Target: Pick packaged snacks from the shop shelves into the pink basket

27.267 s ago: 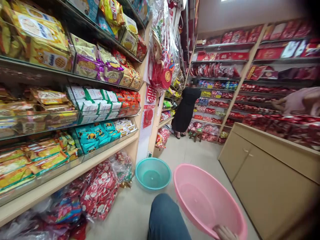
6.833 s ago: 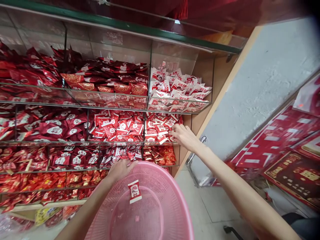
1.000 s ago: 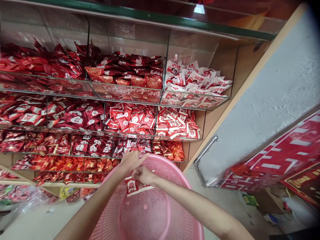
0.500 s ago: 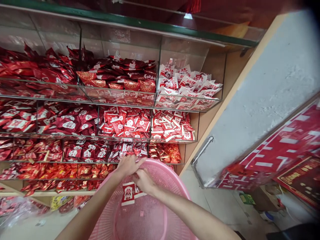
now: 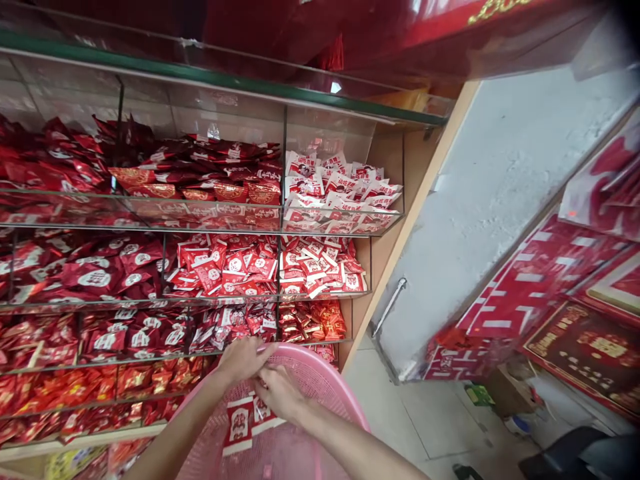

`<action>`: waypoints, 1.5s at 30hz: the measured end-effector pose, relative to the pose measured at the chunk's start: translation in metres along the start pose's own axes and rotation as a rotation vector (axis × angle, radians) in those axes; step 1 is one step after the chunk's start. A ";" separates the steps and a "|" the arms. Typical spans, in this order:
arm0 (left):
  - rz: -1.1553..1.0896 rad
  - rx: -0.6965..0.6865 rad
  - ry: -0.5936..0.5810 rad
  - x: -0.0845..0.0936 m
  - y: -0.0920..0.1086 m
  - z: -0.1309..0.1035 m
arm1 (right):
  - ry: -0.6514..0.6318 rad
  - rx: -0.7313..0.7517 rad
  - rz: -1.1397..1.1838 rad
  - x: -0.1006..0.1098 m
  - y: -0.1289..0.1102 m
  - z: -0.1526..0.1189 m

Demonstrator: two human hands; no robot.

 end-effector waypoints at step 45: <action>-0.014 0.020 0.053 0.020 -0.011 -0.010 | 0.866 -0.178 -0.307 0.314 0.062 -0.003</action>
Point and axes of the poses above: each hand's wrist, its own z-axis towards the middle knuckle, its own x-axis out of the back of the hand, y = z × x, the point moved 8 cm from there along z, towards the middle knuckle
